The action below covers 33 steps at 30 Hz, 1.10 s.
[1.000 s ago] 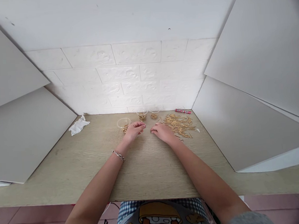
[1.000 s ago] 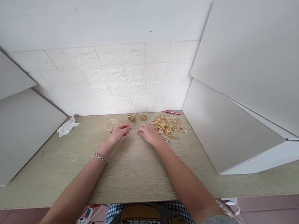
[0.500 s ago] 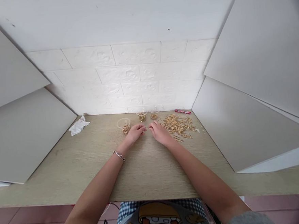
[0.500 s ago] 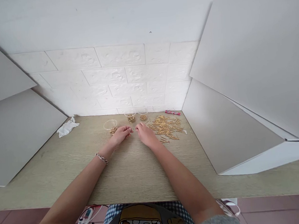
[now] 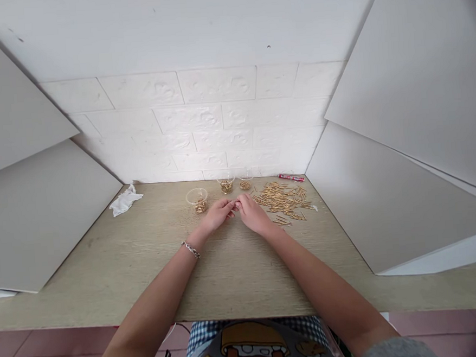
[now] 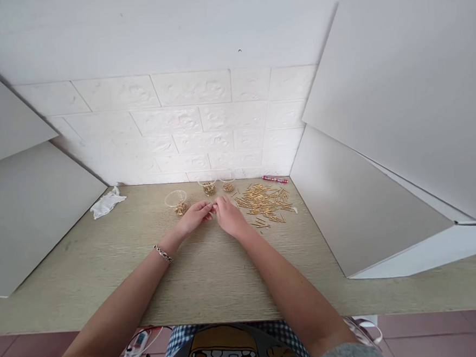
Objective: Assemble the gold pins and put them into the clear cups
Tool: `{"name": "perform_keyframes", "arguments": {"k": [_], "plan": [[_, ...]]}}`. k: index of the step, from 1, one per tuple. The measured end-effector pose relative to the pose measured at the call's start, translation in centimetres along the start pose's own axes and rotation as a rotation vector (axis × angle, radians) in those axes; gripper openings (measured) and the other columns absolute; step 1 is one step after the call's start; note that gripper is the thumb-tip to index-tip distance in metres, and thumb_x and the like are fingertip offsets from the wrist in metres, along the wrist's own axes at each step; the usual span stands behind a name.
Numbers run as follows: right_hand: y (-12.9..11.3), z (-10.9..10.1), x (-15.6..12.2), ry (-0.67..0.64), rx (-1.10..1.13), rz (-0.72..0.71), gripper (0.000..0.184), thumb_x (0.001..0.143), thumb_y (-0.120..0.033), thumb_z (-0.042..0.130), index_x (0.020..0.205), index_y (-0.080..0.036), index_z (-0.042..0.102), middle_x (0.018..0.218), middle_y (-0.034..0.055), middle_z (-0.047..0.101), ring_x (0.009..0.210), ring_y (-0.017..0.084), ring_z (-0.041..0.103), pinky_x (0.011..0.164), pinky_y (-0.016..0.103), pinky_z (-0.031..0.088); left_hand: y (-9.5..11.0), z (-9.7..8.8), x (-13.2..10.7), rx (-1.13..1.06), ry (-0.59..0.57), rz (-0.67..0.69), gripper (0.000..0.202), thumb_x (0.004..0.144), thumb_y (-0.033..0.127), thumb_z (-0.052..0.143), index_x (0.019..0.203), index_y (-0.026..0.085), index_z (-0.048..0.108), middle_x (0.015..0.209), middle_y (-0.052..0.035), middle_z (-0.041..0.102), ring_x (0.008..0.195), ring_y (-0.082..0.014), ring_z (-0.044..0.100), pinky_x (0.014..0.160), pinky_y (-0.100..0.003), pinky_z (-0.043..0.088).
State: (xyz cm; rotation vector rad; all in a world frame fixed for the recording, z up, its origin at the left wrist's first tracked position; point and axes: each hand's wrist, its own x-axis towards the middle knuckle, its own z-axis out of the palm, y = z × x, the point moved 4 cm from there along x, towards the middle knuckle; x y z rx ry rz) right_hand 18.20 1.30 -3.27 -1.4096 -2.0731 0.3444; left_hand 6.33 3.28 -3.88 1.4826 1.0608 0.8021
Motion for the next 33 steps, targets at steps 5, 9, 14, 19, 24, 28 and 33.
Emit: {"name": "perform_keyframes", "arguments": {"k": [5,9,14,19,24,28,33], "plan": [[-0.4,-0.5,-0.2,-0.013,-0.102,0.007,0.022,0.093,-0.025,0.030,0.093,-0.017,0.050,0.103,0.0078,0.050,0.078,0.015,0.051,0.064,0.026,0.038,-0.2,-0.1,0.1,0.022,0.016,-0.015,0.036,0.070,0.050,0.056,0.077,0.015,0.057,0.077,-0.0022,0.060,0.058,-0.0094,0.049,0.056,-0.023,0.038],[-0.9,-0.8,-0.3,0.019,-0.146,-0.024,0.023,0.093,-0.026,0.032,0.096,-0.017,0.053,0.111,0.0087,0.050,0.080,0.015,0.053,0.064,0.026,0.039,0.1,-0.2,0.0,0.032,0.022,-0.016,0.033,0.071,0.047,0.055,0.075,0.014,0.057,0.077,-0.0028,0.060,0.061,-0.0108,0.051,0.059,-0.024,0.039],[-1.0,-1.0,-0.5,0.104,-0.024,-0.018,0.024,0.090,-0.024,0.036,0.094,-0.017,0.058,0.121,0.0095,0.048,0.091,0.017,0.054,0.074,0.028,0.042,0.5,0.0,-0.4,0.025,0.024,-0.012,0.029,0.074,0.043,0.049,0.069,0.015,0.054,0.066,-0.0004,0.055,0.058,-0.0107,0.047,0.057,-0.024,0.038],[-0.5,-0.7,-0.2,0.188,0.245,0.045,0.018,0.084,-0.025,0.045,0.091,-0.018,0.061,0.118,0.0087,0.050,0.074,0.013,0.055,0.074,0.030,0.046,1.1,0.0,-0.7,0.032,0.056,0.032,0.026,0.074,0.040,0.048,0.068,0.016,0.052,0.062,0.0012,0.051,0.057,-0.0099,0.045,0.056,-0.023,0.037],[-0.2,-0.6,-0.1,0.229,0.404,0.115,0.017,0.081,-0.026,0.048,0.083,-0.017,0.062,0.113,0.0084,0.052,0.062,0.010,0.051,0.066,0.029,0.047,1.2,-0.1,-0.7,0.038,0.063,0.056,0.027,0.075,0.041,0.049,0.071,0.015,0.054,0.067,-0.0008,0.054,0.058,-0.0094,0.047,0.056,-0.022,0.039],[0.0,-0.9,-0.1,0.279,0.459,0.143,0.017,0.078,-0.027,0.048,0.079,-0.017,0.062,0.105,0.0070,0.056,0.078,0.014,0.055,0.070,0.029,0.046,0.9,-0.3,-0.5,0.052,0.058,0.051,0.032,0.073,0.047,0.052,0.074,0.015,0.057,0.075,-0.0032,0.060,0.059,-0.0097,0.048,0.057,-0.023,0.040],[0.7,-0.9,0.2,0.311,0.529,0.180,0.017,0.077,-0.028,0.047,0.079,-0.017,0.060,0.096,0.0061,0.058,0.086,0.016,0.054,0.070,0.028,0.046,0.8,-0.2,-0.1,0.105,0.045,0.048,0.034,0.070,0.049,0.055,0.071,0.015,0.058,0.073,-0.0031,0.061,0.057,-0.0100,0.048,0.057,-0.024,0.040]]}}
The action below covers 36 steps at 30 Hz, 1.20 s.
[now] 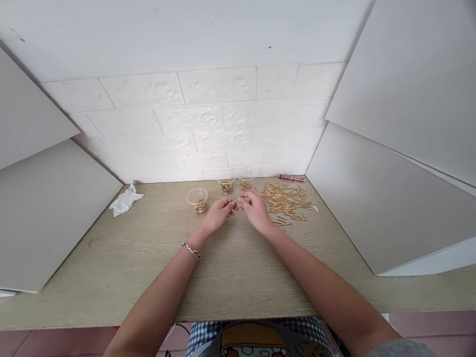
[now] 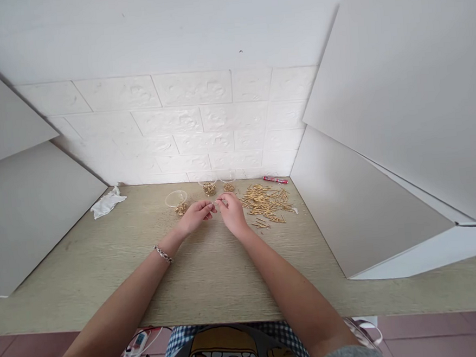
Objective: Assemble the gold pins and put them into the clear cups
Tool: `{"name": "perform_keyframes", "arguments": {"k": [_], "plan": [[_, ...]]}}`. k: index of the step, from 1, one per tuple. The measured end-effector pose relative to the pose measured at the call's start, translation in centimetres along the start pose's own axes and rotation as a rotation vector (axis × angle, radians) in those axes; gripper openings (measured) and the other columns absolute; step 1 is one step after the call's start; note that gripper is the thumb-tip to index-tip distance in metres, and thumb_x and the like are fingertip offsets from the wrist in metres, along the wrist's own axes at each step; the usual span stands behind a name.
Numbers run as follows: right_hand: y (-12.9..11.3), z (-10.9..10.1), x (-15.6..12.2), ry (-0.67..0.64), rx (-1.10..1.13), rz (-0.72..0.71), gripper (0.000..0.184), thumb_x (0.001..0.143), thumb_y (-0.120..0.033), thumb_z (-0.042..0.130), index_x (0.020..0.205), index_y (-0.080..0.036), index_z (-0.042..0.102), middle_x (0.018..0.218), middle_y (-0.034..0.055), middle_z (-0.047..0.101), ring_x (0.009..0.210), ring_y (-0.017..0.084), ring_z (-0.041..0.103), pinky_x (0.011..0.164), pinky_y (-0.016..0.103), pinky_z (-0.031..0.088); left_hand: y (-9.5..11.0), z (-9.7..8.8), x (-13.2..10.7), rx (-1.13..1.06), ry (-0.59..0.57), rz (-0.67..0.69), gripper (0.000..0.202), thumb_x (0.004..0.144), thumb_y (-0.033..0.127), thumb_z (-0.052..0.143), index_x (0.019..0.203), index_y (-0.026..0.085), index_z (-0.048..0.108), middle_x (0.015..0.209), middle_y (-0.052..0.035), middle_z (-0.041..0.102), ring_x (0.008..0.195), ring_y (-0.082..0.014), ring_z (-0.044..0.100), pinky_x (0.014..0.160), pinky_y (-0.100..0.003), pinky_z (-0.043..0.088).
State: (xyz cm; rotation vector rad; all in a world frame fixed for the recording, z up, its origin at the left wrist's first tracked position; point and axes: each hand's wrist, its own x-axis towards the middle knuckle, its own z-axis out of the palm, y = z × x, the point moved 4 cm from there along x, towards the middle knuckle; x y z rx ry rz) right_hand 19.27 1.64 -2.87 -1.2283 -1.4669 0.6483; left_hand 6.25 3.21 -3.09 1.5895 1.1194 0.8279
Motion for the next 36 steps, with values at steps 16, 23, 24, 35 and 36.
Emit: {"name": "perform_keyframes", "arguments": {"k": [16,23,24,35,36], "plan": [[0.6,0.5,0.0,-0.081,0.049,0.047,0.017,0.079,-0.033,0.048,0.080,-0.018,0.057,0.079,0.0018,0.060,0.067,0.013,0.055,0.063,0.026,0.046,0.4,0.1,-0.2,0.021,-0.018,0.084,0.026,0.075,0.041,0.051,0.075,0.016,0.059,0.073,-0.0026,0.060,0.061,-0.0113,0.049,0.060,-0.024,0.041],[0.6,1.0,-0.2,-0.134,0.199,0.090,0.015,0.080,-0.032,0.046,0.078,-0.019,0.051,0.071,-0.0014,0.058,0.056,0.011,0.056,0.058,0.025,0.048,0.2,0.0,-0.1,0.060,-0.010,0.116,0.022,0.077,0.036,0.049,0.074,0.017,0.058,0.073,-0.0022,0.059,0.063,-0.0119,0.050,0.064,-0.026,0.042],[0.6,1.1,-0.2,-0.139,0.222,0.099,0.014,0.080,-0.033,0.046,0.077,-0.019,0.050,0.072,-0.0010,0.059,0.057,0.011,0.057,0.058,0.025,0.048,0.2,0.0,-0.1,0.060,-0.014,0.120,0.022,0.077,0.036,0.048,0.075,0.017,0.058,0.073,-0.0024,0.059,0.064,-0.0121,0.050,0.065,-0.026,0.042],[1.0,1.3,-0.1,-0.173,0.313,0.118,0.013,0.080,-0.032,0.048,0.076,-0.019,0.050,0.073,0.0005,0.060,0.059,0.015,0.061,0.061,0.030,0.052,0.1,-0.1,0.0,0.128,-0.009,0.157,0.025,0.081,0.036,0.045,0.077,0.015,0.058,0.073,-0.0022,0.058,0.065,-0.0120,0.051,0.065,-0.025,0.043],[1.1,1.3,-0.1,-0.175,0.305,0.120,0.014,0.080,-0.033,0.049,0.077,-0.019,0.051,0.073,0.0005,0.060,0.060,0.015,0.062,0.061,0.030,0.052,0.1,-0.1,0.0,0.159,-0.009,0.164,0.025,0.082,0.035,0.044,0.078,0.015,0.059,0.074,-0.0023,0.059,0.065,-0.0121,0.051,0.065,-0.025,0.043]]}}
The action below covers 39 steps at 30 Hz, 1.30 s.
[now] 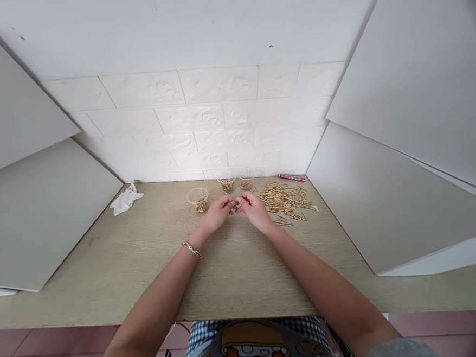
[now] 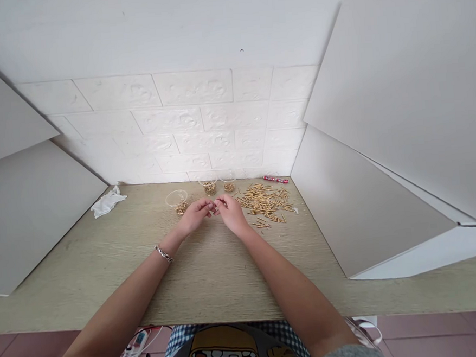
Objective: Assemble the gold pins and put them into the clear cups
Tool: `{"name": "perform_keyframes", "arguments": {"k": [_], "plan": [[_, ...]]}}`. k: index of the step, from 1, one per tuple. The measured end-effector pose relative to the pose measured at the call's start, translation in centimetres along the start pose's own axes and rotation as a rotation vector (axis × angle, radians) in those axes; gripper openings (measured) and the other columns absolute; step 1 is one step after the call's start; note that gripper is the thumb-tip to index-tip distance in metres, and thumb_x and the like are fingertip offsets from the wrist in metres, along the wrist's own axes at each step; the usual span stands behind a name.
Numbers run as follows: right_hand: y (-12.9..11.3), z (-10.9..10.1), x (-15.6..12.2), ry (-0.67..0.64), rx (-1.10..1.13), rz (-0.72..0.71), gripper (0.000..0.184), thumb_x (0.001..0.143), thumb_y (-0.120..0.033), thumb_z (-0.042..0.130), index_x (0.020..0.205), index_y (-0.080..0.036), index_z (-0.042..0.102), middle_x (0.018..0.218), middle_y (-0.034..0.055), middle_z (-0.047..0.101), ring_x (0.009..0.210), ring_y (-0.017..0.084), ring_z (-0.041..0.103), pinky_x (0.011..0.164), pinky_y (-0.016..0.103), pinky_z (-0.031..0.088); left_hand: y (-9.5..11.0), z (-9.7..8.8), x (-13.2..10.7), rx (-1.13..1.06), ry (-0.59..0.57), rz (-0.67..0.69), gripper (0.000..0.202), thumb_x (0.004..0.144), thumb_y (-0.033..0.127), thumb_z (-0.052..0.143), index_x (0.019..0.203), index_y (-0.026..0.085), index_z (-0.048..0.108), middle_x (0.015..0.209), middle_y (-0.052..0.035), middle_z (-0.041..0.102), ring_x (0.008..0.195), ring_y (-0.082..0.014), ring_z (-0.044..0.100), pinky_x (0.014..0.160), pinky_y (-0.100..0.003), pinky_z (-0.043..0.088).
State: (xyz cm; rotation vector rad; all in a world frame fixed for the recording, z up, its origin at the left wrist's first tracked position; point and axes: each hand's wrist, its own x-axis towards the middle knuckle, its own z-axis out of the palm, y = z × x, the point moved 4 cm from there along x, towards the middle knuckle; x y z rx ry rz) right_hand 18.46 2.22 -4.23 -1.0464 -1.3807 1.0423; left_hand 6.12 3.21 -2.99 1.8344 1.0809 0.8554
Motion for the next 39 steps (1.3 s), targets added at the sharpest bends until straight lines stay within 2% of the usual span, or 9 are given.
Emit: {"name": "perform_keyframes", "arguments": {"k": [5,10,17,27,33,39], "plan": [[0.3,-0.1,0.1,-0.014,-0.059,0.008,0.016,0.081,-0.034,0.049,0.077,-0.019,0.052,0.074,0.0001,0.062,0.062,0.015,0.064,0.063,0.029,0.051,0.5,-0.3,-0.2,0.297,0.048,0.045,0.023,0.084,0.026,0.040,0.076,0.016,0.060,0.073,-0.0014,0.062,0.067,-0.0132,0.053,0.066,-0.024,0.041],[0.5,-0.1,0.1,-0.009,-0.091,0.003,0.013,0.082,-0.029,0.048,0.075,-0.019,0.051,0.073,0.0000,0.063,0.068,0.016,0.066,0.063,0.027,0.051,1.3,-0.3,-0.5,0.544,0.059,0.161,0.027,0.087,0.026,0.037,0.079,0.017,0.060,0.079,-0.0038,0.065,0.074,-0.0153,0.057,0.069,-0.025,0.039],[0.9,-0.2,0.2,-0.016,-0.192,-0.015,0.011,0.082,-0.022,0.048,0.073,-0.019,0.052,0.073,-0.0002,0.063,0.066,0.014,0.066,0.065,0.028,0.050,2.0,0.0,-1.3,0.880,0.084,0.238,0.026,0.090,0.020,0.034,0.081,0.018,0.058,0.080,-0.0032,0.066,0.078,-0.0167,0.058,0.085,-0.035,0.031],[1.4,-0.3,0.4,-0.085,-0.155,0.010,0.011,0.083,-0.023,0.046,0.076,-0.018,0.053,0.076,0.0017,0.065,0.071,0.015,0.066,0.066,0.027,0.050,2.1,0.0,-1.4,0.921,0.089,0.234,0.023,0.089,0.019,0.036,0.083,0.019,0.058,0.086,-0.0035,0.066,0.082,-0.0175,0.059,0.090,-0.039,0.027],[0.6,-0.4,0.1,-0.019,-0.231,0.018,0.012,0.080,-0.022,0.048,0.071,-0.018,0.053,0.071,0.0013,0.065,0.065,0.015,0.066,0.064,0.026,0.048,2.1,0.1,-1.4,0.940,0.094,0.216,0.024,0.088,0.018,0.036,0.081,0.018,0.058,0.083,-0.0041,0.066,0.081,-0.0176,0.059,0.094,-0.041,0.025],[-0.2,-0.2,-0.3,0.043,-0.278,-0.033,0.014,0.081,-0.021,0.046,0.068,-0.019,0.051,0.067,-0.0004,0.062,0.064,0.014,0.065,0.065,0.026,0.046,2.5,0.3,-1.6,0.931,0.091,0.215,0.025,0.088,0.018,0.035,0.081,0.018,0.058,0.081,-0.0051,0.067,0.079,-0.0175,0.059,0.094,-0.042,0.026]]}}
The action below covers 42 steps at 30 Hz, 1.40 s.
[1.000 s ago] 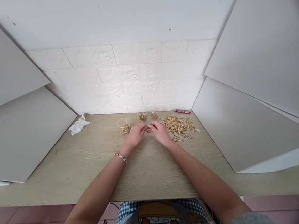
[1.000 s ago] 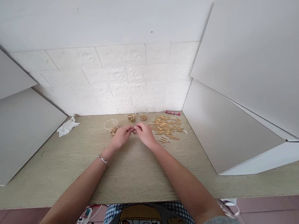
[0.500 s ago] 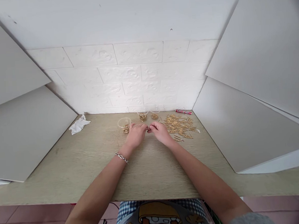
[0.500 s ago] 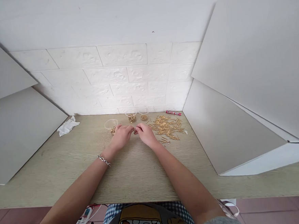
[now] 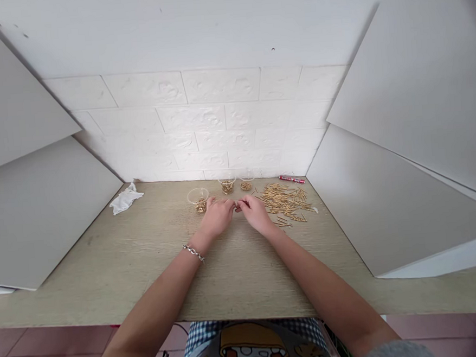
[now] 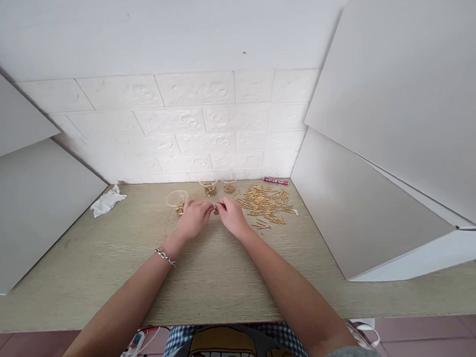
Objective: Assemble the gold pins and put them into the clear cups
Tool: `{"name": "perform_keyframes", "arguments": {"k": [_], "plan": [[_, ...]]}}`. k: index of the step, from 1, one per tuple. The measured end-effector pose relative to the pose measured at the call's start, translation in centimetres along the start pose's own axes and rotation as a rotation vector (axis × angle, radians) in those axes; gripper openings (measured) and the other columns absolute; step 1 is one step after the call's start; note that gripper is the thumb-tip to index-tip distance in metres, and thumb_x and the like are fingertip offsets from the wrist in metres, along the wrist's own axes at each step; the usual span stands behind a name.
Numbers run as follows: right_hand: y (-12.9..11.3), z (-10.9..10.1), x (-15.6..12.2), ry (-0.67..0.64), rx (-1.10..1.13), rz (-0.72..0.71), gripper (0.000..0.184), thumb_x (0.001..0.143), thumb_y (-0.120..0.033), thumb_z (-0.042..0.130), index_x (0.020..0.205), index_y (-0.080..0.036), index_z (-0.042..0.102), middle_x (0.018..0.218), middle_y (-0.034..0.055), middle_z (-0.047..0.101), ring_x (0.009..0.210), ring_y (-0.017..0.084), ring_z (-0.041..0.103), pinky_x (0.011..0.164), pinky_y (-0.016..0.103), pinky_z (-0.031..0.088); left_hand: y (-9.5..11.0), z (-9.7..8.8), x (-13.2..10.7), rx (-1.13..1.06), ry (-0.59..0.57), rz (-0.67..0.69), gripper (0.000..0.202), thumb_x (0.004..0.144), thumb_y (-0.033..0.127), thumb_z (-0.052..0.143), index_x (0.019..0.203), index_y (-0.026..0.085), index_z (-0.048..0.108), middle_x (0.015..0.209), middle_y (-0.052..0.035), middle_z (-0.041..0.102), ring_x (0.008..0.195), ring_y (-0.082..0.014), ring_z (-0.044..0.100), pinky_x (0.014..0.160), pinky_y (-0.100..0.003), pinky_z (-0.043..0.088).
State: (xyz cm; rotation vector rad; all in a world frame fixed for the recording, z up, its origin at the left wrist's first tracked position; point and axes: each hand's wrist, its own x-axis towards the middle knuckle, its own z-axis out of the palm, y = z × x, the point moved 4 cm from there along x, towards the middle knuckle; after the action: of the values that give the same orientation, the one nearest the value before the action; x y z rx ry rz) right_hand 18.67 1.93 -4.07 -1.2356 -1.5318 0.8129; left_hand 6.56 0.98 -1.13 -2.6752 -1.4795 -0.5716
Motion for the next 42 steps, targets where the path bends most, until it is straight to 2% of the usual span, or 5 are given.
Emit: {"name": "perform_keyframes", "arguments": {"k": [8,19,27,35,42], "plan": [[-0.4,-0.8,0.0,-0.030,-0.151,-0.159,0.013,0.081,-0.023,0.047,0.073,-0.020,0.058,0.070,-0.0008,0.063,0.068,0.014,0.057,0.067,0.026,0.041,-0.4,0.3,0.3,-0.103,-0.016,-0.031,0.028,0.090,0.023,0.034,0.083,0.019,0.061,0.079,-0.0042,0.067,0.080,-0.0177,0.060,0.087,-0.036,0.034],[1.1,-0.4,0.7,-0.122,0.052,-0.065,0.013,0.082,-0.025,0.048,0.075,-0.019,0.057,0.070,-0.0008,0.064,0.070,0.014,0.061,0.071,0.028,0.045,-0.8,0.3,0.7,-0.316,-0.022,-0.076,0.026,0.087,0.021,0.040,0.078,0.016,0.064,0.076,-0.0036,0.067,0.070,-0.0138,0.059,0.068,-0.024,0.041],[0.4,-0.3,0.2,-0.039,-0.045,-0.049,0.012,0.080,-0.022,0.049,0.072,-0.018,0.057,0.067,-0.0002,0.064,0.066,0.014,0.061,0.069,0.028,0.045,-0.7,0.3,0.5,-0.204,-0.016,-0.087,0.025,0.085,0.019,0.040,0.075,0.016,0.063,0.074,-0.0044,0.066,0.071,-0.0150,0.059,0.069,-0.026,0.040],[-0.4,-0.2,-0.3,0.000,-0.124,-0.086,0.013,0.080,-0.018,0.046,0.073,-0.020,0.057,0.068,-0.0005,0.064,0.066,0.013,0.061,0.068,0.027,0.045,-0.2,0.3,0.3,-0.064,-0.003,-0.045,0.026,0.087,0.018,0.036,0.077,0.018,0.060,0.077,-0.0051,0.066,0.078,-0.0179,0.060,0.082,-0.035,0.035],[0.8,0.1,0.2,-0.081,0.151,0.024,0.013,0.081,-0.026,0.047,0.073,-0.018,0.055,0.073,0.0015,0.065,0.067,0.014,0.065,0.067,0.028,0.049,-0.6,0.3,0.6,-0.135,0.000,-0.056,0.026,0.087,0.020,0.038,0.076,0.018,0.061,0.076,-0.0048,0.066,0.076,-0.0170,0.059,0.076,-0.030,0.038]]}}
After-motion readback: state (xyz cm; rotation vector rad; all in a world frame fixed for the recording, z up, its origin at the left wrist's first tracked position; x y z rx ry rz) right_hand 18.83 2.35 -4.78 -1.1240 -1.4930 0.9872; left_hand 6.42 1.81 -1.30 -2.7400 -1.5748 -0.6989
